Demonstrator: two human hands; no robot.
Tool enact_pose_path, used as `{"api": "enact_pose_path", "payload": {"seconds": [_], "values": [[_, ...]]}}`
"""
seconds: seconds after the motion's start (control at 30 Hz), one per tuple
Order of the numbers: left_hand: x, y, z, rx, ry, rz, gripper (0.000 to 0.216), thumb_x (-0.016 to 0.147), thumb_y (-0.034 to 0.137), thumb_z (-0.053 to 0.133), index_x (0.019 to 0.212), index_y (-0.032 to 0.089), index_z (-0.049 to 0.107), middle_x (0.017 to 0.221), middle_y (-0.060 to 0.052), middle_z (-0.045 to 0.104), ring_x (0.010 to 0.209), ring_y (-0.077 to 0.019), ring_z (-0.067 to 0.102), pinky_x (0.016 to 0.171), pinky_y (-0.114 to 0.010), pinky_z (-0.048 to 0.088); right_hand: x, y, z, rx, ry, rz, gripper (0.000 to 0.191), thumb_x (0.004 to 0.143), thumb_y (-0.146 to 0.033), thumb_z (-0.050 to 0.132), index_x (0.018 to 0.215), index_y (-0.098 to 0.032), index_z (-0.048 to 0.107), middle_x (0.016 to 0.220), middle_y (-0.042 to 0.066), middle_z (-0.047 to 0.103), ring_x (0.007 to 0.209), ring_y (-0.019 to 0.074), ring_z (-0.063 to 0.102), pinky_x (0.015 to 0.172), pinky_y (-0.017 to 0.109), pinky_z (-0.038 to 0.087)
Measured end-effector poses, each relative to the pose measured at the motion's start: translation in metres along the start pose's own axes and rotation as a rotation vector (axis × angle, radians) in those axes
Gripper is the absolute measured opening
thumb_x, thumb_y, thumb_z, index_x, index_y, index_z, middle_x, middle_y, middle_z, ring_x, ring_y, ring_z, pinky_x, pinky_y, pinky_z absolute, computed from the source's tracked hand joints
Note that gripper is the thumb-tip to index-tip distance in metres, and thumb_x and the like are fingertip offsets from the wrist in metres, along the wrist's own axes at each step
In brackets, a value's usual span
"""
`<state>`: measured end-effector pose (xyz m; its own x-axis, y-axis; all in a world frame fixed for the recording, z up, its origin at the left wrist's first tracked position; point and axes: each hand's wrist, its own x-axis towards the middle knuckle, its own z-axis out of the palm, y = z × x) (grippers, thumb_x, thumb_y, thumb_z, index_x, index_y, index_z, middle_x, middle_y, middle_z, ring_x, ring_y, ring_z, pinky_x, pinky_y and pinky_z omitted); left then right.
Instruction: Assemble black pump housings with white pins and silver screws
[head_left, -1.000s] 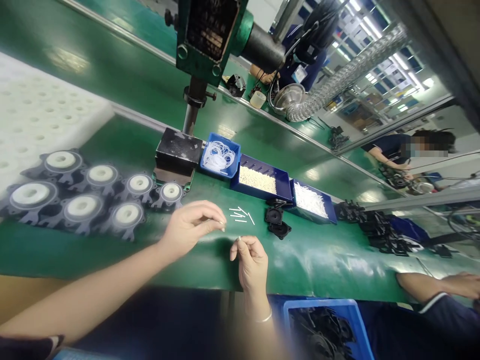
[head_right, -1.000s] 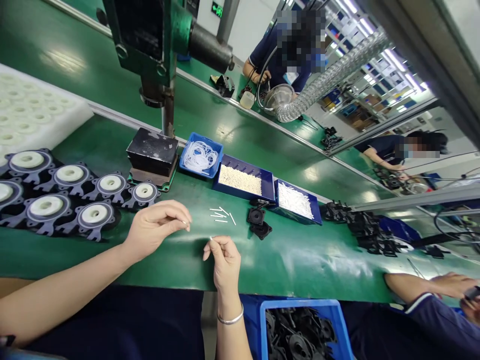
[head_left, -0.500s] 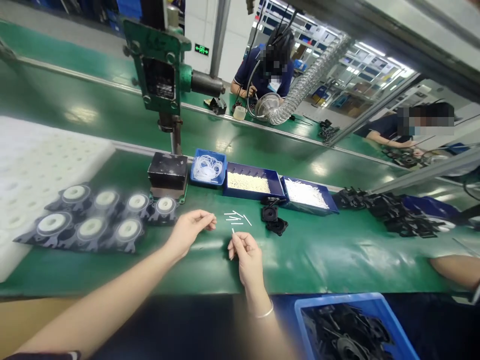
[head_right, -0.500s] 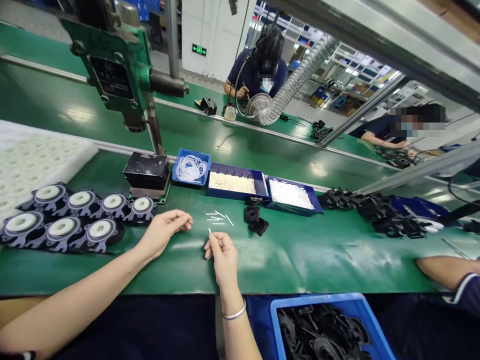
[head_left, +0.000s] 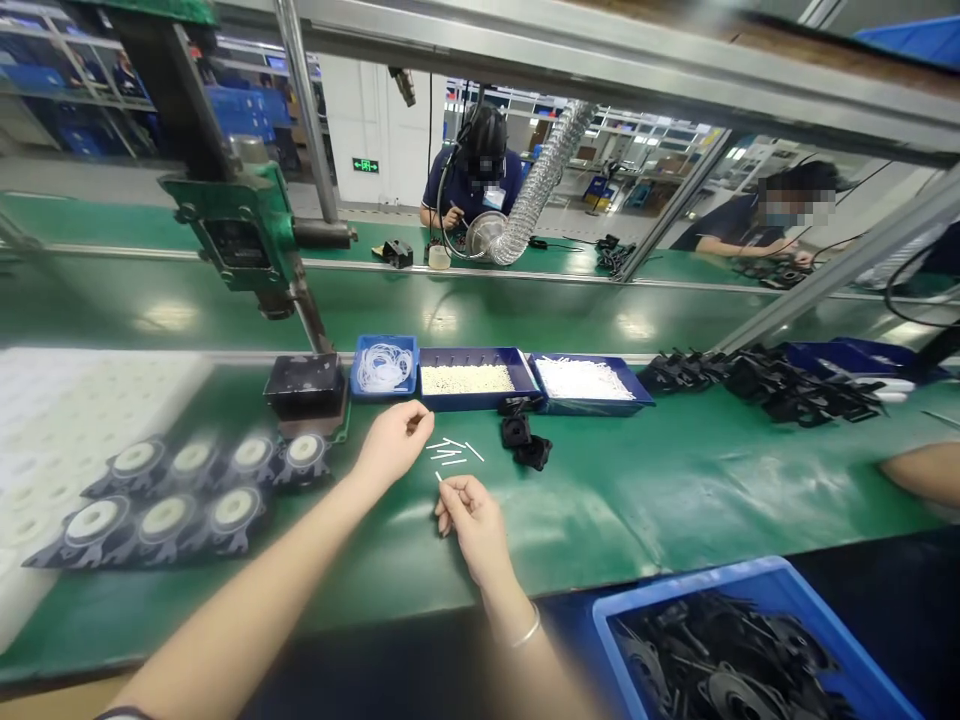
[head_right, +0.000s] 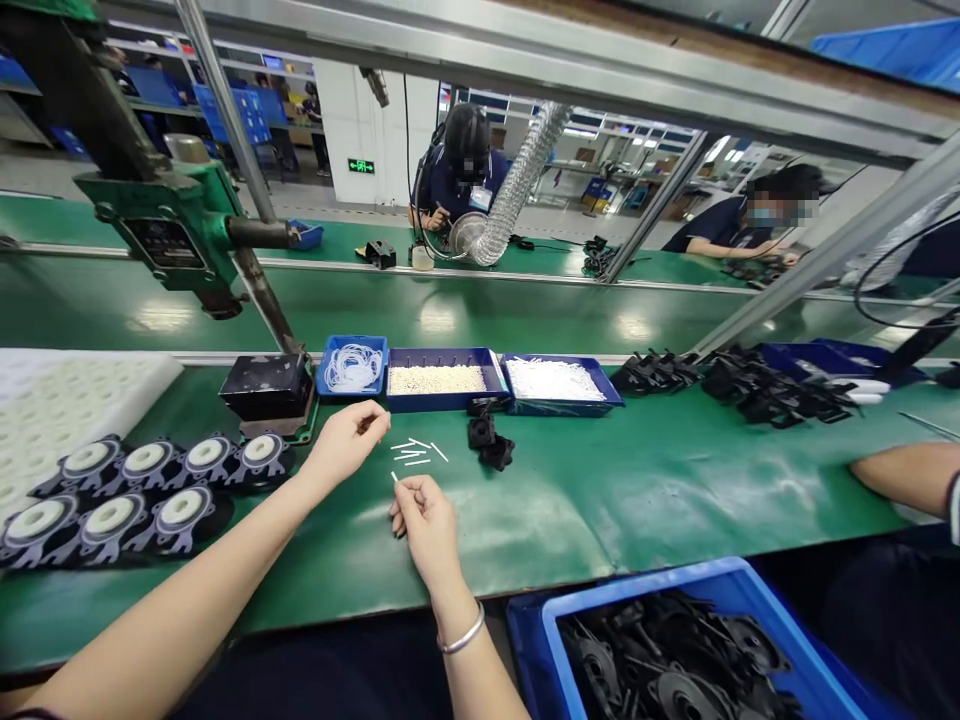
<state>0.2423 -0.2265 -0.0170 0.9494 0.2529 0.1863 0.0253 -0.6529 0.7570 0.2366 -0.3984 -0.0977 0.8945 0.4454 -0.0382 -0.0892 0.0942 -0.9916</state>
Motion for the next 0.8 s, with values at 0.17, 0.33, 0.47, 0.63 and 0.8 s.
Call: {"api": "enact_pose_path", "payload": {"seconds": [0.17, 0.33, 0.47, 0.63, 0.8], "values": [[0.023, -0.018, 0.005, 0.264, -0.117, -0.052, 0.022, 0.087, 0.028, 0.059, 0.067, 0.02, 0.063, 0.076, -0.007, 0.07, 0.073, -0.0215, 0.063, 0.066, -0.028, 0.04, 0.0, -0.005, -0.001, 0.018, -0.01, 0.029, 0.033, 0.088, -0.05, 0.064, 0.087, -0.018, 0.059, 0.064, -0.003, 0.061, 0.05, 0.0081, 0.053, 0.05, 0.02, 0.043], [0.03, -0.037, 0.008, 0.43, -0.202, -0.16, 0.025, 0.085, 0.035, 0.064, 0.065, 0.02, 0.065, 0.067, -0.005, 0.069, 0.066, -0.0209, 0.064, 0.059, -0.027, 0.038, 0.0, -0.007, -0.002, 0.008, -0.02, 0.038, 0.033, 0.087, -0.05, 0.065, 0.086, -0.017, 0.059, 0.065, -0.003, 0.061, 0.05, 0.0082, 0.054, 0.049, 0.02, 0.044], [0.031, -0.022, -0.01, 0.536, -0.165, -0.179, 0.031, 0.089, 0.039, 0.061, 0.067, 0.019, 0.066, 0.07, -0.01, 0.069, 0.07, -0.0254, 0.066, 0.062, -0.029, 0.04, 0.001, -0.005, -0.004, 0.001, -0.028, 0.035, 0.032, 0.088, -0.05, 0.064, 0.087, -0.018, 0.06, 0.065, -0.003, 0.061, 0.051, 0.0083, 0.054, 0.05, 0.02, 0.044], [0.073, 0.026, -0.02, 0.575, -0.073, 0.091, 0.024, 0.096, 0.029, 0.049, 0.096, 0.019, 0.071, 0.098, -0.01, 0.073, 0.093, -0.0263, 0.066, 0.076, -0.031, 0.044, 0.001, -0.006, -0.004, -0.016, -0.031, 0.041, 0.031, 0.089, -0.049, 0.063, 0.087, -0.018, 0.059, 0.065, -0.003, 0.061, 0.051, 0.0082, 0.054, 0.05, 0.021, 0.044], [0.152, 0.037, 0.028, 0.6, -0.333, 0.154, 0.008, 0.082, 0.016, 0.069, 0.088, 0.014, 0.074, 0.095, -0.011, 0.074, 0.094, -0.0229, 0.067, 0.083, -0.03, 0.048, 0.003, -0.004, -0.004, -0.021, -0.034, 0.044, 0.029, 0.09, -0.048, 0.062, 0.088, -0.018, 0.059, 0.066, -0.003, 0.061, 0.052, 0.0085, 0.055, 0.051, 0.021, 0.045]]}}
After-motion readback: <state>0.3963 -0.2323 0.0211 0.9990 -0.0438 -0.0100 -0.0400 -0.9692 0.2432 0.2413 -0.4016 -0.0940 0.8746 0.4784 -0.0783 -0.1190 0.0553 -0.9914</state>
